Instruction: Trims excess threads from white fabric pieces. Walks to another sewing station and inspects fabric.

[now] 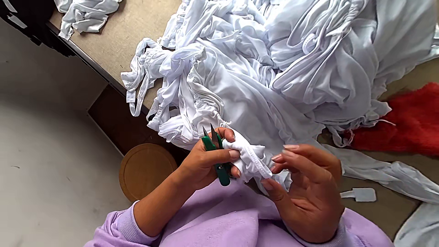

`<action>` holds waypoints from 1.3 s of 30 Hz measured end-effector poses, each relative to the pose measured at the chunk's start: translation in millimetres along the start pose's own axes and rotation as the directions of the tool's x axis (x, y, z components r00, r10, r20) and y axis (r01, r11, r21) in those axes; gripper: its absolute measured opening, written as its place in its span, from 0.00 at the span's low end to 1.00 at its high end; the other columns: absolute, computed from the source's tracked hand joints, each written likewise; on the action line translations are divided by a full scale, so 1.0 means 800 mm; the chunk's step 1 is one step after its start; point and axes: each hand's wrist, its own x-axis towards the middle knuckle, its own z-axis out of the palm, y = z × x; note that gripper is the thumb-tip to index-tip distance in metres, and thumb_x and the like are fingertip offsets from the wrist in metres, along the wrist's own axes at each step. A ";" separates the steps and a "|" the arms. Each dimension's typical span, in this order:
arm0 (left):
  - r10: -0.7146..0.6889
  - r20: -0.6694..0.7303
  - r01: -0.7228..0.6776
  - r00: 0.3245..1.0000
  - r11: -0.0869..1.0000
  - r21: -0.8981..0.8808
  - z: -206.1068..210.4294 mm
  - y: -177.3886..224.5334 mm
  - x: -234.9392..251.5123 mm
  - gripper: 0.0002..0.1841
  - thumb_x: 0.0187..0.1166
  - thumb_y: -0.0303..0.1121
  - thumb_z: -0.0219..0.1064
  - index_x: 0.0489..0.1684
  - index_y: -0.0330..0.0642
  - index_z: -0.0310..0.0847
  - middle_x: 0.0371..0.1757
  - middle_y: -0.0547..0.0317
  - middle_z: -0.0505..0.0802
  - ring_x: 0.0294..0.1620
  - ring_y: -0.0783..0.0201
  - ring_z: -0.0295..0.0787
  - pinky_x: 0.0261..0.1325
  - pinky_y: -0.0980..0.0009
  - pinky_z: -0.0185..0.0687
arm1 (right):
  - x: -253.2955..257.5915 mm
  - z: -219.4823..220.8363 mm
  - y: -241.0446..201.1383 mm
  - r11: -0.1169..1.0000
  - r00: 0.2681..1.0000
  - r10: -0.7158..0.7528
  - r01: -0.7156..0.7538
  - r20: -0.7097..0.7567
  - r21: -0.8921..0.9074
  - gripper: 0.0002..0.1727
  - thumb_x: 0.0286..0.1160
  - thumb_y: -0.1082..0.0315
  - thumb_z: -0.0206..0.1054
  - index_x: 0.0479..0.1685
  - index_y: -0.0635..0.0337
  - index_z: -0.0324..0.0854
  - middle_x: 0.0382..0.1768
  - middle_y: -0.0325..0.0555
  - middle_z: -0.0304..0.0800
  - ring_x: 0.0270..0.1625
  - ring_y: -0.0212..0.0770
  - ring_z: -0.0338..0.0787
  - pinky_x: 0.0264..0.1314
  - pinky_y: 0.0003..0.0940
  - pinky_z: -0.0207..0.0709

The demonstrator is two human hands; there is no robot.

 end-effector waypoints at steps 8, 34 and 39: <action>0.027 -0.079 -0.006 0.996 0.968 0.250 0.015 0.007 0.001 0.05 0.82 0.23 0.62 0.46 0.45 0.78 0.34 0.58 0.92 0.25 0.70 0.91 0.29 0.76 0.90 | 0.027 -0.015 -0.008 0.871 0.988 0.061 -0.123 0.144 0.476 0.10 0.86 0.52 0.63 0.45 0.41 0.88 0.51 0.22 0.86 0.57 0.22 0.85 0.56 0.16 0.81; 0.030 0.274 -0.187 0.961 0.800 0.570 0.033 0.071 -0.011 0.10 0.85 0.27 0.62 0.31 0.37 0.81 0.23 0.67 0.80 0.21 0.84 0.70 0.23 0.89 0.64 | 0.036 -0.070 -0.019 0.840 0.875 0.073 -0.313 0.479 0.444 0.09 0.82 0.55 0.69 0.50 0.45 0.90 0.37 0.21 0.91 0.38 0.12 0.85 0.40 0.06 0.77; 0.037 0.333 -0.273 0.942 0.661 0.699 0.047 0.070 -0.011 0.08 0.81 0.24 0.63 0.33 0.30 0.84 0.27 0.63 0.82 0.28 0.81 0.75 0.29 0.86 0.69 | 0.033 -0.067 -0.033 0.832 0.898 0.049 -0.279 0.438 0.480 0.08 0.83 0.58 0.68 0.47 0.48 0.89 0.36 0.25 0.89 0.42 0.16 0.85 0.46 0.10 0.78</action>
